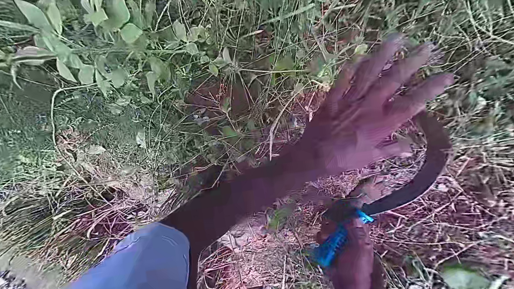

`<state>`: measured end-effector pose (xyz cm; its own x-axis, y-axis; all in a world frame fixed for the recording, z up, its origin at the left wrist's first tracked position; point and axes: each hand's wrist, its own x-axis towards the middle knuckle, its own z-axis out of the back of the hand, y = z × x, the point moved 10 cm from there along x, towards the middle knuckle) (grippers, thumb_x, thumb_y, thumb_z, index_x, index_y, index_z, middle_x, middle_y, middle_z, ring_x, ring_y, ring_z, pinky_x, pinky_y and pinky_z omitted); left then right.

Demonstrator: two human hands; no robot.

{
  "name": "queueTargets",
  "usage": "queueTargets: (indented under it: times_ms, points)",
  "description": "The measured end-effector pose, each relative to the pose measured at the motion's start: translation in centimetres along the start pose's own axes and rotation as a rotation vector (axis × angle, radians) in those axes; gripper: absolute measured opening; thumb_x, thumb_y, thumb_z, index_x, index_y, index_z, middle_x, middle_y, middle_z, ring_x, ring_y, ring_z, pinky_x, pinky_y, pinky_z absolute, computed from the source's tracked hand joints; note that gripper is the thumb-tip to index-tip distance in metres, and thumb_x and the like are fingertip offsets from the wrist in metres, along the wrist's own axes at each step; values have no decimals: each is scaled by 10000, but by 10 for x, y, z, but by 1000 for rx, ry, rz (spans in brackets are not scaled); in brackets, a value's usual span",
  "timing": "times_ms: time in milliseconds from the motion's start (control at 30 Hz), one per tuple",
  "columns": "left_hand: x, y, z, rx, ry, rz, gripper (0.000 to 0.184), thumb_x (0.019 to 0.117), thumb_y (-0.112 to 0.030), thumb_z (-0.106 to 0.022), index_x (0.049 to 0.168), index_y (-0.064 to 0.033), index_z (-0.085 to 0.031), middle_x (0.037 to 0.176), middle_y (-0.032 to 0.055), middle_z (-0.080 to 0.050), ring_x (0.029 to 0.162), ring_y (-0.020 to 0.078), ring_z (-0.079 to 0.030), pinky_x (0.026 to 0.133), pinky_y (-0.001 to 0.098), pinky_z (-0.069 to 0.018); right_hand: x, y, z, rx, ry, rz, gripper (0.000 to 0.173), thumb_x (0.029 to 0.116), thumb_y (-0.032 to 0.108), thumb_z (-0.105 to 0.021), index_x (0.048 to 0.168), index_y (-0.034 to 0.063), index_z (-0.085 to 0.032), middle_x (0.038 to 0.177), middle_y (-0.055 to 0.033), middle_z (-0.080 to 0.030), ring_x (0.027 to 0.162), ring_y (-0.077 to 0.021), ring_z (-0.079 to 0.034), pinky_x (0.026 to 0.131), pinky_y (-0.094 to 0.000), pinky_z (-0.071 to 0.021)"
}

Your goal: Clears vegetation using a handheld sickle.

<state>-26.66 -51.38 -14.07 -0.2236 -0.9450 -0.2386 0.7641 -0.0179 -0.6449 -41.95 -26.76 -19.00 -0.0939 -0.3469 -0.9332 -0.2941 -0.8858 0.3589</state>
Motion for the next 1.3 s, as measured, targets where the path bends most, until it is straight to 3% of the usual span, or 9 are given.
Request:
queueTargets:
  times_ms: [133, 300, 400, 567, 700, 833, 1000, 1133, 1300]
  points:
    - [70, 125, -85, 284, 68, 350, 1127, 697, -660, -813, 1615, -202, -346, 1664, 258, -244, 1562, 462, -120, 1245, 650, -53, 0, 5, 9, 26, 16, -6, 325, 1108, 264, -225, 1116, 64, -481, 688, 9, -639, 505, -94, -619, 469, -255, -569]
    - [-16, 240, -139, 108, 173, 804, 1190, 725, -575, -847, 1619, -53, -260, 1620, 310, -289, 1501, 470, -295, 1178, 629, -305, -6, 7, 1, 45, 172, 7, 301, 1088, 331, -366, 1141, 60, -487, 729, 15, -639, 544, -95, -627, 510, -250, -581]
    - [-30, 243, -174, -327, 5, 933, 1179, 789, -501, -854, 1604, 30, -187, 1477, 310, -486, 1353, 410, -523, 1119, 560, -452, -8, 10, -2, 18, 227, 5, 388, 1057, 438, -486, 1136, 58, -502, 725, 4, -636, 537, -108, -620, 500, -262, -577]
    - [-10, 199, -212, -511, -73, 1036, 1107, 780, -540, -849, 1555, 40, -314, 1439, 280, -538, 1340, 376, -541, 1124, 535, -453, -7, 24, 0, -72, 223, 100, 397, 1030, 472, -547, 1095, 81, -537, 720, 27, -646, 552, -101, -633, 517, -267, -587]
    - [-8, 175, -215, -509, 27, 1042, 698, 951, -333, -709, 1473, 44, -440, 1339, 273, -607, 1251, 380, -605, 1038, 555, -503, -4, 41, 19, -176, 66, 200, 261, 1066, 335, -489, 1121, 84, -531, 712, 75, -647, 562, -67, -643, 525, -252, -593]
    - [-21, 160, -167, -367, 40, 877, 731, 974, -311, -682, 1549, 20, -374, 1490, 267, -498, 1370, 382, -515, 1118, 553, -446, 0, 40, 28, -280, -65, 147, 233, 1085, 165, -374, 1172, 7, -521, 689, 54, -610, 537, -51, -614, 508, -229, -569]
    - [-32, 105, -42, -33, -202, 503, 504, 937, -297, -705, 1367, -43, -633, 1441, 174, -588, 1339, 336, -547, 1084, 559, -437, 1, 21, 17, -416, -31, 85, 263, 1060, 178, -462, 1179, -32, -567, 689, 46, -588, 535, -36, -589, 504, -224, -547]
    - [-20, 167, -13, 6, -241, 718, 941, 876, -537, -737, 1558, 1, -377, 1596, 288, -358, 1496, 447, -315, 1207, 603, -268, 0, 16, 7, -523, -13, 48, 252, 1048, 173, -512, 1172, -33, -586, 672, 42, -551, 515, -23, -537, 496, -217, -501]
    - [-7, 221, -127, -300, -137, 997, 1134, 787, -680, -761, 1582, -2, -319, 1562, 326, -361, 1451, 448, -375, 1174, 589, -351, 1, -4, 2, -724, 34, 42, 312, 1052, 243, -547, 1200, -19, -631, 744, -22, -610, 575, -94, -587, 545, -302, -534]
